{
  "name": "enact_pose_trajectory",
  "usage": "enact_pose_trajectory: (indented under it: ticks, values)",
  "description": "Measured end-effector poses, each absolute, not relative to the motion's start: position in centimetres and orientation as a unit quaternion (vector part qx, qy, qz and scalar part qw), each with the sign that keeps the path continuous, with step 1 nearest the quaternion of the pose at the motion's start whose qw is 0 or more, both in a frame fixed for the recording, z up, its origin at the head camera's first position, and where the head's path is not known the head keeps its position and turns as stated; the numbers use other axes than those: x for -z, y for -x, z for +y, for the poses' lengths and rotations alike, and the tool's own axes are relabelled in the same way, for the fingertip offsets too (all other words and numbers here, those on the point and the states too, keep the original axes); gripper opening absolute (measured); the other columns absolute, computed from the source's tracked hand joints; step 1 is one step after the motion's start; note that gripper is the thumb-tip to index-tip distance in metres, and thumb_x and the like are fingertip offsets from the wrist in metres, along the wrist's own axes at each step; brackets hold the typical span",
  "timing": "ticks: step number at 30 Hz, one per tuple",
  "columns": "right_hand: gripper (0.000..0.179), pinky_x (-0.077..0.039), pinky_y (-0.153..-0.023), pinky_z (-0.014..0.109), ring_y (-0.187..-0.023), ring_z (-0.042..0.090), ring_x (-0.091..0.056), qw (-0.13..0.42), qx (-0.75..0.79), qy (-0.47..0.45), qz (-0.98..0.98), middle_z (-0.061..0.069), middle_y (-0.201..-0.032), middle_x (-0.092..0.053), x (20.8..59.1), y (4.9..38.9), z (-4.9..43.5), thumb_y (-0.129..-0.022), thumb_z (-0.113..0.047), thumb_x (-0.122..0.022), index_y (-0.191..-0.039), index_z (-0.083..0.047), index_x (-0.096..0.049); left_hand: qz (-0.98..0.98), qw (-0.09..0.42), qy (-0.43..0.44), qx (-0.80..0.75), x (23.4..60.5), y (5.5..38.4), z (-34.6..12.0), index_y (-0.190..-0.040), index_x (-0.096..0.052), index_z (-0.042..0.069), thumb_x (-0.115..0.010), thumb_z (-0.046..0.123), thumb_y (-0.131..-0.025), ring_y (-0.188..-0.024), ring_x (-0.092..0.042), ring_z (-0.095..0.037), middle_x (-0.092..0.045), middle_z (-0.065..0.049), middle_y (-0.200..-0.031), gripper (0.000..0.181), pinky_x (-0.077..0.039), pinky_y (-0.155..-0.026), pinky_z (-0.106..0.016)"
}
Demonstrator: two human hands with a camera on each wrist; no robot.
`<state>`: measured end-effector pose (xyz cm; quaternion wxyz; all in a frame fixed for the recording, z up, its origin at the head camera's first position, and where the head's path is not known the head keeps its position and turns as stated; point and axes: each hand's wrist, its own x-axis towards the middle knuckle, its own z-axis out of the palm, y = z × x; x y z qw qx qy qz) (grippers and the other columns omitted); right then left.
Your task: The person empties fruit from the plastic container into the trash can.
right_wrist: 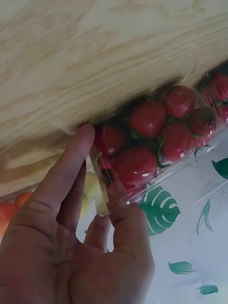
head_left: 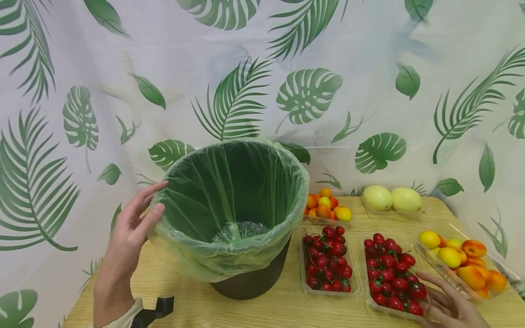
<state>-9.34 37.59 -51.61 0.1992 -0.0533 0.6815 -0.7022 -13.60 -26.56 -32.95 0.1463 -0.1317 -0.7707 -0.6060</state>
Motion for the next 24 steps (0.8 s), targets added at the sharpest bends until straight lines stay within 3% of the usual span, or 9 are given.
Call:
enact_pose_trajectory:
  ticks: [3, 9, 14, 19, 24]
  values:
    - [0.064, -0.057, -0.088, 0.048, -0.112, 0.008, -0.066, 0.225, 0.731, 0.081, 0.639, -0.023, -0.127, -0.063, 51.7, 9.3, 37.9, -0.108, 0.003, -0.041, -0.137, -0.053, -0.049, -0.773, 0.139, 0.127, 0.606, 33.0, 13.5, -26.6, -0.150, -0.052, 0.013, -0.053, 0.015, -0.107, -0.154, -0.017, -0.036, -0.036, -0.001, -0.161, 0.043, -0.018, -0.111, -0.074]
    - [0.067, -0.056, -0.088, 0.049, -0.115, 0.006, -0.065, 0.230, 0.755, 0.101, 0.606, -0.021, -0.131, -0.063, 51.3, 9.4, 37.9, -0.108, 0.007, -0.037, -0.141, -0.050, -0.051, -0.773, 0.136, 0.129, 0.607, 33.1, 13.6, -26.5, -0.151, -0.051, 0.012, -0.052, 0.014, -0.108, -0.154, -0.017, -0.036, -0.035, -0.003, -0.162, 0.043, -0.018, -0.110, -0.074]
    - [0.065, -0.059, -0.081, 0.050, -0.106, 0.002, -0.064, 0.173, 0.723, 0.049, 0.667, -0.029, -0.126, -0.057, 51.0, 9.1, 37.3, -0.106, 0.007, -0.041, -0.139, -0.048, -0.048, -0.763, 0.145, 0.143, 0.613, 33.1, 13.7, -26.4, -0.150, -0.051, 0.009, -0.051, 0.010, -0.107, -0.154, -0.018, -0.037, -0.037, -0.005, -0.161, 0.042, -0.015, -0.111, -0.073]
    - [0.075, -0.058, -0.076, 0.055, -0.095, 0.004, -0.063, 0.120, 0.698, -0.058, 0.704, -0.019, -0.113, -0.056, 51.1, 8.8, 36.2, -0.100, 0.012, -0.048, -0.145, -0.046, -0.032, -0.764, 0.144, 0.142, 0.613, 33.1, 13.8, -26.4, -0.150, -0.051, 0.010, -0.050, 0.011, -0.108, -0.154, -0.017, -0.036, -0.036, -0.003, -0.161, 0.043, -0.013, -0.112, -0.073]
    - [0.078, -0.059, -0.075, 0.054, -0.097, 0.001, -0.064, 0.093, 0.704, -0.071, 0.700, -0.019, -0.111, -0.057, 51.7, 8.7, 35.4, -0.102, 0.010, -0.046, -0.157, -0.038, -0.020, -0.766, 0.138, 0.140, 0.612, 33.2, 13.9, -26.3, -0.151, -0.050, 0.011, -0.051, 0.012, -0.108, -0.154, -0.016, -0.037, -0.035, -0.004, -0.162, 0.043, -0.012, -0.112, -0.073]
